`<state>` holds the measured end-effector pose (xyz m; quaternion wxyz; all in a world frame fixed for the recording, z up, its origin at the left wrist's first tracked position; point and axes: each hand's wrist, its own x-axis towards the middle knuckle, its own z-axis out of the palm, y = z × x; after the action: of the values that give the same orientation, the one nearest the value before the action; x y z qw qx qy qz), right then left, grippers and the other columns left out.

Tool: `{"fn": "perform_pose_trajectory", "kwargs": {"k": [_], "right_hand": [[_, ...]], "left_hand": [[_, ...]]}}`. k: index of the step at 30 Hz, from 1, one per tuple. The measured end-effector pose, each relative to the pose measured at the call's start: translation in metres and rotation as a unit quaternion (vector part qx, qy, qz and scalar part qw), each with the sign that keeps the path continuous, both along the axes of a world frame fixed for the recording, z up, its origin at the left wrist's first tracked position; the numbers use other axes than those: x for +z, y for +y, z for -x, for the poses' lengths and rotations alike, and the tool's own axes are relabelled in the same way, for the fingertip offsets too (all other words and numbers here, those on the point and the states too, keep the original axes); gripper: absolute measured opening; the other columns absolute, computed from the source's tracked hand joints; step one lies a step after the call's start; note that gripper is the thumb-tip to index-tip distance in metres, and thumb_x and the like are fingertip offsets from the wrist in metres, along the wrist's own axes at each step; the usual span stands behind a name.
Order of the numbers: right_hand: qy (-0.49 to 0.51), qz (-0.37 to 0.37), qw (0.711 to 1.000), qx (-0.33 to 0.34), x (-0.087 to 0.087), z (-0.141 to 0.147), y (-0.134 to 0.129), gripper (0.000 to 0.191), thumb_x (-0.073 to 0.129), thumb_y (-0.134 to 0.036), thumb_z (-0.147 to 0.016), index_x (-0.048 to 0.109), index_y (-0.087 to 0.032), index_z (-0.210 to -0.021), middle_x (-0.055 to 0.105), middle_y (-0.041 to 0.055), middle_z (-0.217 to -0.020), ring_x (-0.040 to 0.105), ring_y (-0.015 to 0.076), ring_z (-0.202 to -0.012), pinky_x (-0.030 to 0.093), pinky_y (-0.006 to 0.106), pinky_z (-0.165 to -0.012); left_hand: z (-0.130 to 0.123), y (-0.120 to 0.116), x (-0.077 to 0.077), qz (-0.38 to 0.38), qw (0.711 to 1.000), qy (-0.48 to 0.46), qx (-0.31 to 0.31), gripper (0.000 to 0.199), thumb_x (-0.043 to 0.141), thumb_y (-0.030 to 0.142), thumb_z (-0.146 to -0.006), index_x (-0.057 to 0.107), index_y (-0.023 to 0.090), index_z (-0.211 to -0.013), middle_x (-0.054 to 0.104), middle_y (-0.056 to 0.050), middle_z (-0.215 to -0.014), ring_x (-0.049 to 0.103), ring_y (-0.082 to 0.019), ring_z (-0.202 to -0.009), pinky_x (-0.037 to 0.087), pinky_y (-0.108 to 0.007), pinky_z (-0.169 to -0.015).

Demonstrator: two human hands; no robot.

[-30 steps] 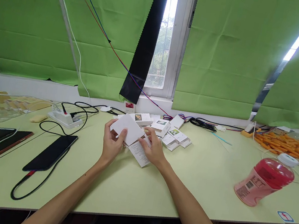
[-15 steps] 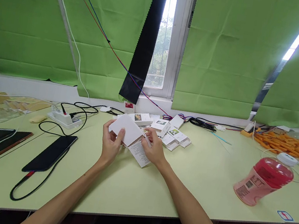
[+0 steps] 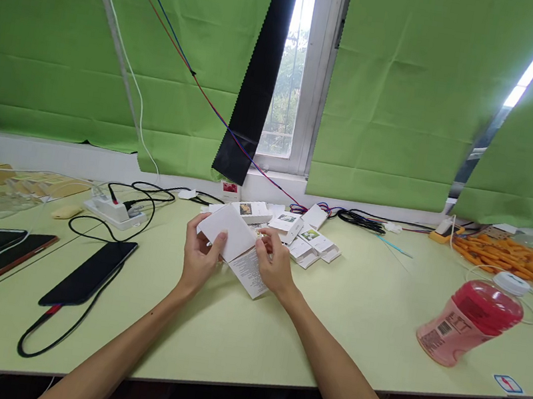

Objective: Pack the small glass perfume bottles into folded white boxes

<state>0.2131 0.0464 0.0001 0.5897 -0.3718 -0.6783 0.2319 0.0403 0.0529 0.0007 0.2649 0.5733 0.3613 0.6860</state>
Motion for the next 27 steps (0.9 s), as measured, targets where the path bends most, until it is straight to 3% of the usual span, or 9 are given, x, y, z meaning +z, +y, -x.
{"fn": "perform_pose_trajectory", "kwargs": {"k": [3,10,27], "right_hand": [[0.003,0.006,1.0,0.004,-0.001,0.0,0.0,0.027,0.046,-0.04,-0.099,0.056,-0.021,-0.115,0.059,0.0,-0.075,0.057,0.0161,-0.068,0.046,0.028,-0.065],[0.013,0.013,1.0,0.01,-0.001,-0.001,0.0,0.028,0.042,-0.042,-0.101,0.058,-0.022,-0.112,0.067,0.0035,-0.083,0.058,0.0171,-0.065,0.042,0.028,-0.058],[0.019,0.005,1.0,-0.02,0.001,0.0,-0.004,0.028,0.042,-0.04,-0.102,0.058,-0.022,-0.114,0.066,0.0038,-0.088,0.057,0.0173,-0.07,0.041,0.029,-0.063]], "left_hand": [[-0.001,-0.001,-0.001,0.001,1.0,0.018,0.003,0.053,0.069,0.041,-0.087,0.044,0.027,-0.132,0.063,-0.006,-0.109,0.064,-0.017,-0.089,0.05,-0.02,-0.059],[-0.009,-0.008,-0.007,-0.009,0.992,0.129,-0.004,0.047,0.067,0.039,-0.088,0.049,0.025,-0.129,0.065,-0.006,-0.104,0.064,-0.015,-0.082,0.05,-0.022,-0.06],[-0.01,-0.008,-0.009,-0.029,0.99,0.135,0.018,0.052,0.068,0.038,-0.087,0.045,0.024,-0.132,0.064,-0.009,-0.113,0.063,-0.015,-0.08,0.052,-0.023,-0.058]]}}
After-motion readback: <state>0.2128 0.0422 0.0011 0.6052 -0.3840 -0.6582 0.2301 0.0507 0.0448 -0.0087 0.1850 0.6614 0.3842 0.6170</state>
